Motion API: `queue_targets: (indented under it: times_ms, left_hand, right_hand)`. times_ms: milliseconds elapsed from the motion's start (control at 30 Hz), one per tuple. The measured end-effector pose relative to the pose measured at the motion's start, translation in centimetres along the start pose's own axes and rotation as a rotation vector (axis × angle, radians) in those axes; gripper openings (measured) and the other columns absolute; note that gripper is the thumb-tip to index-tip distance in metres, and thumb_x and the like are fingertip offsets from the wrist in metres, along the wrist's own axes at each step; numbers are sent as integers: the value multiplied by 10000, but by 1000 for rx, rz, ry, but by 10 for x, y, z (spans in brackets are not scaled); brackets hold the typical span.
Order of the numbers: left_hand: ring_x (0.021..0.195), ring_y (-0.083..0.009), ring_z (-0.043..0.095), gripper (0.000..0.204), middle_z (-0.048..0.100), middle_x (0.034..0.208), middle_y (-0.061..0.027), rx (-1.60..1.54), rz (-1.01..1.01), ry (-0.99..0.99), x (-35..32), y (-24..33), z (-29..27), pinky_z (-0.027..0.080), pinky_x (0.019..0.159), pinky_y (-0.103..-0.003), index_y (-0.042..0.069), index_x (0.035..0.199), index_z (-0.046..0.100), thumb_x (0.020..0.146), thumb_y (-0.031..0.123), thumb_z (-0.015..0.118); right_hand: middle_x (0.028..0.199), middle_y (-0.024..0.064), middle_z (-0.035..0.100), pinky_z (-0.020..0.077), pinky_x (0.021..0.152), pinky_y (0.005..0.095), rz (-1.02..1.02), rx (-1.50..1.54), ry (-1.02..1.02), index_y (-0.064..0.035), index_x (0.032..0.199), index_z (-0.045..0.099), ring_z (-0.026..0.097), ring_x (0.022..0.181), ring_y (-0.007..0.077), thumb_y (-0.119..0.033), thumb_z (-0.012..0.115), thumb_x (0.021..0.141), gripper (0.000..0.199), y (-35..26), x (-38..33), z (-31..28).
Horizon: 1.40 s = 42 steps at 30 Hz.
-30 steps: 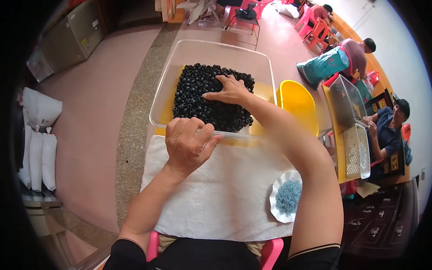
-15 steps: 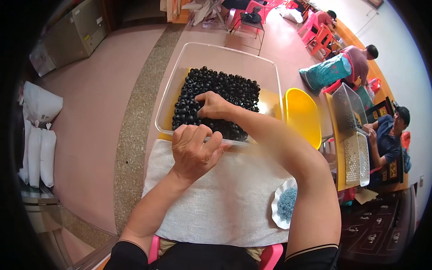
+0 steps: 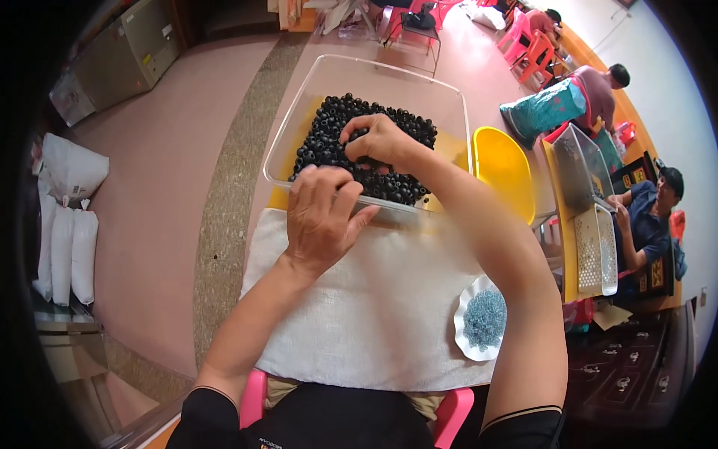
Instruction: Sorting and inspecting black plastic ring components on a padded workbench.
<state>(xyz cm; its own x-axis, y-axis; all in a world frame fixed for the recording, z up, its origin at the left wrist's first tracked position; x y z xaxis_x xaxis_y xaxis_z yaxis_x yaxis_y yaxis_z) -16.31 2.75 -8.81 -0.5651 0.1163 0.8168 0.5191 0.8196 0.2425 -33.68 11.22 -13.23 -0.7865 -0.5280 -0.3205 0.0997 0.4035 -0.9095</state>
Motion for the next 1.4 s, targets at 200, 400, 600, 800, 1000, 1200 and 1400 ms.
queue_targets:
  times_ms: [200,400,600,800,1000,1200,1400]
  left_hand:
    - [1378,-327,430,552,407,1428,-215,-349,-273,202,-36,17,-24,346,1173,-506,6,1355,459,934,188,766]
    - [1264,-201,472,511,480,1308,-122,-1141,-1087,198,-79,11,18,396,1126,-351,-20,1348,446,1028,299,684]
    - [1130,-156,529,427,518,1212,-94,-1151,-1146,216,-111,12,20,425,1062,-308,-7,1315,474,1088,343,570]
    - [1108,-164,558,419,567,1206,-102,-1077,-1178,190,-140,8,18,454,1041,-326,-3,1276,526,1113,382,498]
    - [1119,-176,581,416,621,1223,-133,-1024,-1142,134,-156,6,23,468,1017,-330,-24,1262,567,1121,358,481]
    - [1098,-176,605,376,663,1186,-114,-918,-1026,15,-157,10,19,473,980,-314,-33,1223,609,1123,304,476]
    - [1045,-211,635,347,686,1144,-133,-843,-964,-38,-156,15,13,491,950,-328,-21,1190,639,1111,283,491]
  right_hand:
    - [797,29,622,359,330,232,-6,126,85,-98,1043,640,611,557,115,-17,696,774,286,-20,-36,-17]
    - [937,41,611,354,325,225,-153,252,61,-106,1040,648,637,601,153,-5,708,783,283,-56,-99,-9]
    - [681,7,610,402,398,224,-53,100,-13,-87,925,686,534,481,57,-29,731,688,249,-16,-159,39]
    - [893,67,648,522,692,315,-506,-345,34,-29,938,689,650,783,192,-53,728,713,230,14,-175,87]
    - [1074,120,646,568,717,449,-310,-818,-7,-135,1031,723,693,835,367,-153,729,783,248,74,-175,128]
    - [1130,76,610,579,652,449,-407,-1036,53,-193,1071,721,693,908,320,-226,712,852,221,73,-190,138]
    - [1344,47,559,609,653,409,-391,-1165,47,-227,1205,705,637,1034,280,-302,768,829,389,64,-204,139]
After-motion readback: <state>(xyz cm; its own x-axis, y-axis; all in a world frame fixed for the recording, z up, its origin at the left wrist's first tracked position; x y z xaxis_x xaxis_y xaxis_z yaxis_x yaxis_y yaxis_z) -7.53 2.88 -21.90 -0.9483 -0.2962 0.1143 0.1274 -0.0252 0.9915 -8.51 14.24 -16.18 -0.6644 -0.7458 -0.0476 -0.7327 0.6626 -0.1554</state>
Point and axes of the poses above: each hand's wrist, its own x-axis towards the middle knuckle, its own z-axis out of the palm, y = z × x, the point moved 8 cm from there along x, towards the middle knuckle
